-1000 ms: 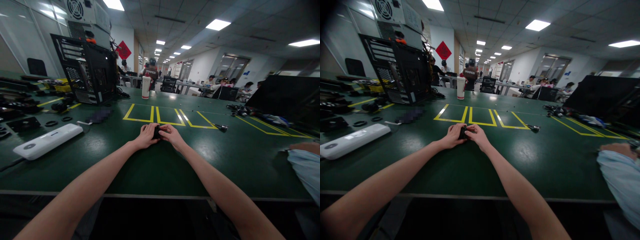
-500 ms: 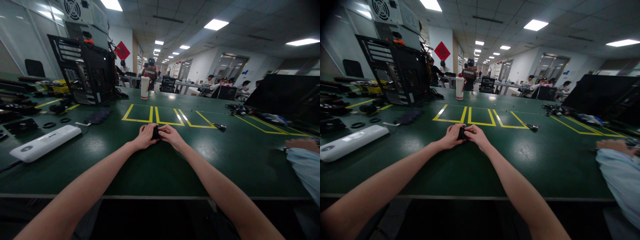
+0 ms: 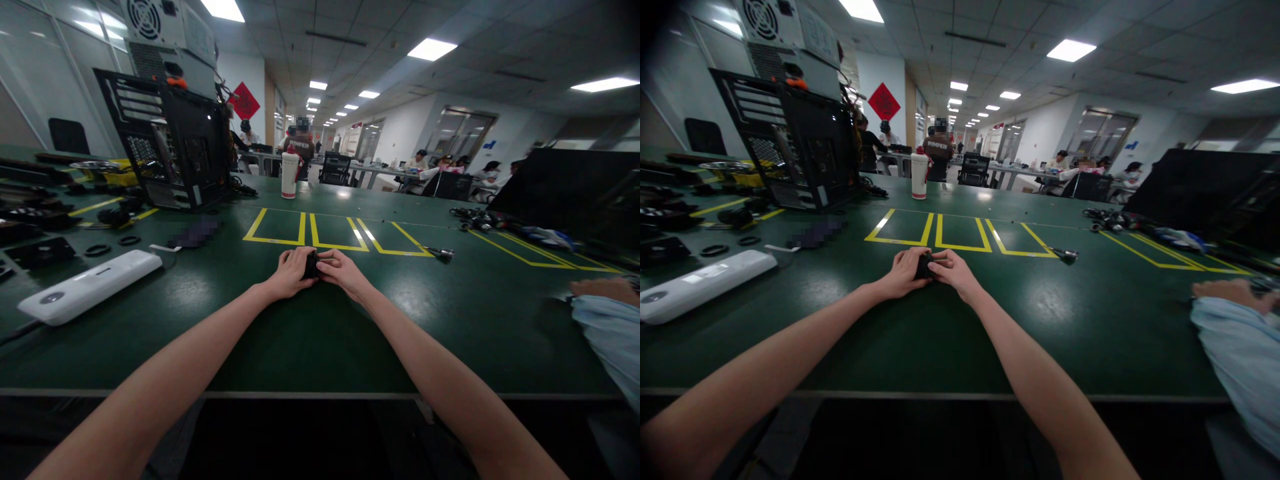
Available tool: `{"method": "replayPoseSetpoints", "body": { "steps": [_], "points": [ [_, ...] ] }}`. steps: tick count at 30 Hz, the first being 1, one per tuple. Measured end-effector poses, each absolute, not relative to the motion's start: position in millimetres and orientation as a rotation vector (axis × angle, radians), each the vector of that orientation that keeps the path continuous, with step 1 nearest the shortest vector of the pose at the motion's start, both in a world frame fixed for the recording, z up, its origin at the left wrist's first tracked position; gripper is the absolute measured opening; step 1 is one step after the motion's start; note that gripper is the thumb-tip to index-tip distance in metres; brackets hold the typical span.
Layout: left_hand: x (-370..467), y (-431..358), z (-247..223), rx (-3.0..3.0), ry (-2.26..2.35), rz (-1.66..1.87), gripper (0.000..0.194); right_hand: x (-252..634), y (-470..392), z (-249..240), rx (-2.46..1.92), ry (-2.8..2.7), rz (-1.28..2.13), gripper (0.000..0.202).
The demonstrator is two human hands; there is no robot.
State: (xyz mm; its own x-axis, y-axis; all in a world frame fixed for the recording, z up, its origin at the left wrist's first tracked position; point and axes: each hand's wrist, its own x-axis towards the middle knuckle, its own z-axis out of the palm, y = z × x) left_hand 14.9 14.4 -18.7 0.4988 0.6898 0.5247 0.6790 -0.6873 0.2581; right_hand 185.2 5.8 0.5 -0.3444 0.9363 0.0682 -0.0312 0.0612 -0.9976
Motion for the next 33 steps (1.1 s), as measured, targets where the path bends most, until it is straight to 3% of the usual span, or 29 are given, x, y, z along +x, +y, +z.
{"method": "replayPoseSetpoints", "body": {
  "steps": [12,18,28,33],
  "points": [
    [14.2,12.9,-16.8,2.699,1.244,0.94,0.058,187.3,8.6,1.2,-0.961,-1.541,1.42,0.04],
    [14.6,14.1,-17.7,2.694,1.247,0.944,0.058,183.3,8.4,0.3,-0.958,-1.498,1.364,0.027],
    [14.2,13.9,-18.2,2.686,1.235,0.958,0.058,186.0,8.1,1.0,-0.929,-1.592,1.347,0.042],
    [14.8,13.8,-17.6,2.674,1.24,0.953,0.059,183.4,8.1,0.9,-0.944,-1.512,1.362,0.024]
  ]
}}
